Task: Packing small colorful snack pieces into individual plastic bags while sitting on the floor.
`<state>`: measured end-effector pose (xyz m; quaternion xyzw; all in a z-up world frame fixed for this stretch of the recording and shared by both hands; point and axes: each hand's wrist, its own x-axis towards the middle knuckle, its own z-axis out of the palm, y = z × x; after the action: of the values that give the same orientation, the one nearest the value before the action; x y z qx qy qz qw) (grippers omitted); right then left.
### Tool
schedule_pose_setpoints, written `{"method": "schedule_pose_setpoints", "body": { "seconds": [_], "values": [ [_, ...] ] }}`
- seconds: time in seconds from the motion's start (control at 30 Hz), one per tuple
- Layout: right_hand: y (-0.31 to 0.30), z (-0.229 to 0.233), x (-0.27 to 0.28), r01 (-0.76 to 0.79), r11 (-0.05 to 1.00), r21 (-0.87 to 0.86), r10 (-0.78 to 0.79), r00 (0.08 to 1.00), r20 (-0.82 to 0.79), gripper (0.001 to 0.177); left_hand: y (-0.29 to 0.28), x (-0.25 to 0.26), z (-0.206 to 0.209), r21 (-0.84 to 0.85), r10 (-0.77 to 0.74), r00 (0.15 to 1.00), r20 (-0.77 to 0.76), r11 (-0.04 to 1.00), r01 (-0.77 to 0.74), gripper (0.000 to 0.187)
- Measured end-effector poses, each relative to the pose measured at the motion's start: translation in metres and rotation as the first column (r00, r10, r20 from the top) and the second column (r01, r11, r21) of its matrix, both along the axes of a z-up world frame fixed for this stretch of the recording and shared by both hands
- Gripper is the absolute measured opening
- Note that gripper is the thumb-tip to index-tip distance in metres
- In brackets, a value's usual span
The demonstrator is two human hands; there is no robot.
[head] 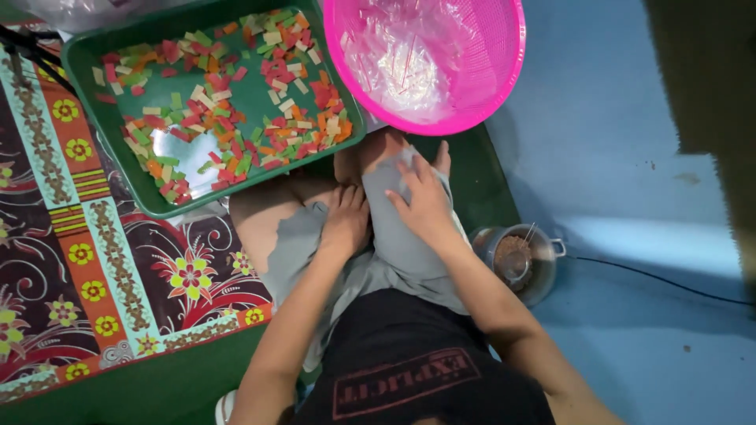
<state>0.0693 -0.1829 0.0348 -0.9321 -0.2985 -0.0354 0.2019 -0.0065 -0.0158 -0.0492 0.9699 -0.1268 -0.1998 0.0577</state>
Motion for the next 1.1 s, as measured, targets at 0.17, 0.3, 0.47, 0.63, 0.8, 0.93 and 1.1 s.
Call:
{"method": "schedule_pose_setpoints", "body": {
  "seconds": [0.17,0.3,0.47,0.63,0.8,0.93,1.1],
  "values": [
    [0.007,-0.015,0.002,-0.093,0.977,0.191,0.066,0.988,0.141,0.039,0.012,-0.006,-0.015,-0.076,0.029,0.999,-0.019,0.997,-0.031,0.059],
    [0.015,0.051,0.037,-0.126,0.912,0.391,0.024,0.966,0.256,0.031,0.023,-0.002,0.008,-0.253,0.123,0.992,-0.040,0.959,-0.129,0.065],
    [0.011,0.084,0.134,-0.024,0.969,0.246,-0.010,0.990,0.138,0.032,0.021,-0.009,-0.051,-0.339,0.166,0.983,0.076,0.932,-0.131,0.057],
    [0.018,0.070,0.214,0.017,0.993,-0.120,-0.018,1.000,-0.005,0.042,0.017,-0.009,-0.070,-0.352,0.219,0.962,0.165,0.924,-0.150,0.058],
    [0.014,0.007,0.287,0.038,0.875,-0.482,-0.092,0.992,-0.090,0.036,0.013,0.009,0.025,-0.124,0.133,0.990,-0.039,0.983,-0.137,0.056],
    [0.019,0.026,0.289,0.033,0.882,-0.471,-0.066,0.996,-0.054,0.021,0.008,-0.001,0.007,-0.179,0.196,0.980,0.018,0.965,-0.189,0.050],
    [0.005,0.051,0.271,0.040,0.999,0.004,-0.040,0.994,-0.097,0.014,-0.007,-0.009,-0.019,-0.241,0.247,0.969,-0.012,0.940,-0.243,0.052]
  ]
}}
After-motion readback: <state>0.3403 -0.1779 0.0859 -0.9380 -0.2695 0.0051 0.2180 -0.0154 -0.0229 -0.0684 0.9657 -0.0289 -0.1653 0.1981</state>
